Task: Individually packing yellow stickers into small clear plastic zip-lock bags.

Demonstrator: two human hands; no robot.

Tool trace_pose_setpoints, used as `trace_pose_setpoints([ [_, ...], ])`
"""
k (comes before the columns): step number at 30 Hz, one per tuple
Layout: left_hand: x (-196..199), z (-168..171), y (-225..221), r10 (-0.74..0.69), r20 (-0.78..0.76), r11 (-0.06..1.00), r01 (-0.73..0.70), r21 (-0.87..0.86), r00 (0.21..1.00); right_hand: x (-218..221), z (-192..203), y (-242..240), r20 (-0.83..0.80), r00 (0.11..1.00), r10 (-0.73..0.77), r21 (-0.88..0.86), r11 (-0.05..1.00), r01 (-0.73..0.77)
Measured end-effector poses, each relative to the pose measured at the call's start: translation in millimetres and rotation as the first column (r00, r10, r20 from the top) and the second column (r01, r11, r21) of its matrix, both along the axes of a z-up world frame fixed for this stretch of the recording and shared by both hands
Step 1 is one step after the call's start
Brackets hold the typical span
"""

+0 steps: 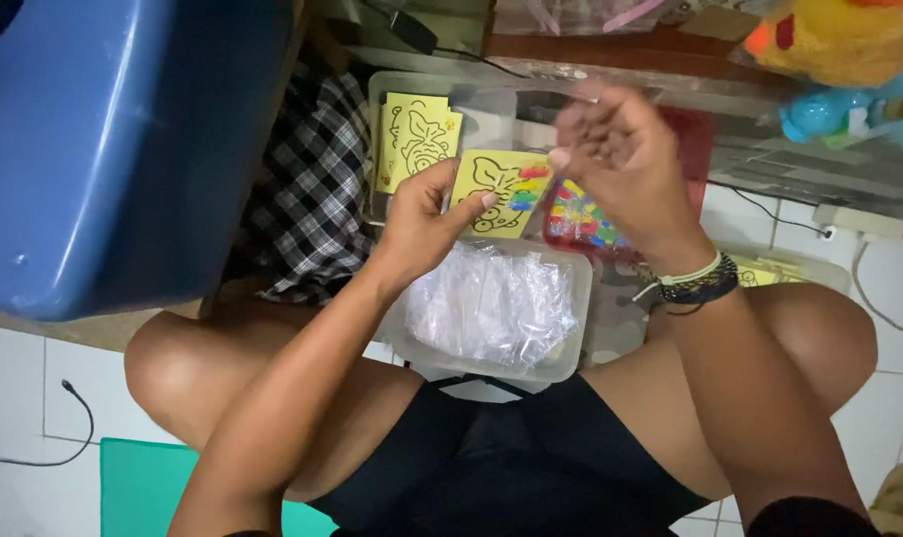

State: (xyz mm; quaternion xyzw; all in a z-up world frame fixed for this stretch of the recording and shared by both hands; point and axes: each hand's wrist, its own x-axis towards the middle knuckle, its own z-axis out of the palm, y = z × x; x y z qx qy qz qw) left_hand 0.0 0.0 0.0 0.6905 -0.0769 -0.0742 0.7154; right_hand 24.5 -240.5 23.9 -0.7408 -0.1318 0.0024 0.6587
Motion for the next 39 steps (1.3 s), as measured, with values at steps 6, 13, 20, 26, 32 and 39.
trace_pose_setpoints([
  [6, -1, -16, 0, -0.03, 0.023, 1.0, 0.03, -0.004, 0.999, -4, 12, 8, 0.103, 0.992, 0.08, -0.087, 0.994, -0.071],
  [13, 1, 3, 2, 0.04, 0.061, 0.999, -0.04, 0.002, 0.997, -6, 9, 9, 0.076, 0.995, 0.057, -0.154, 0.987, -0.045],
  [20, 5, 7, 9, -0.08, 0.101, 0.983, 0.095, -0.158, 0.992, -6, 5, 3, -0.123, 0.986, -0.109, -0.014, 0.994, 0.108],
  [26, 0, 17, 5, -0.065, 0.231, 0.998, 0.063, 0.015, 0.971, -9, 1, 24, -0.16, 0.976, -0.147, 0.09, 0.983, 0.163],
  [32, 2, 8, 6, 0.077, 0.21, 0.989, -0.1, 0.105, 0.975, -12, 2, 25, 0.053, 0.999, -0.01, -0.014, 1.0, 0.011],
  [39, 4, 10, 12, 0.073, 0.181, 0.996, -0.082, 0.046, 0.981, -17, -6, 29, 0.013, 1.0, 0.027, -0.003, 1.0, -0.027],
])
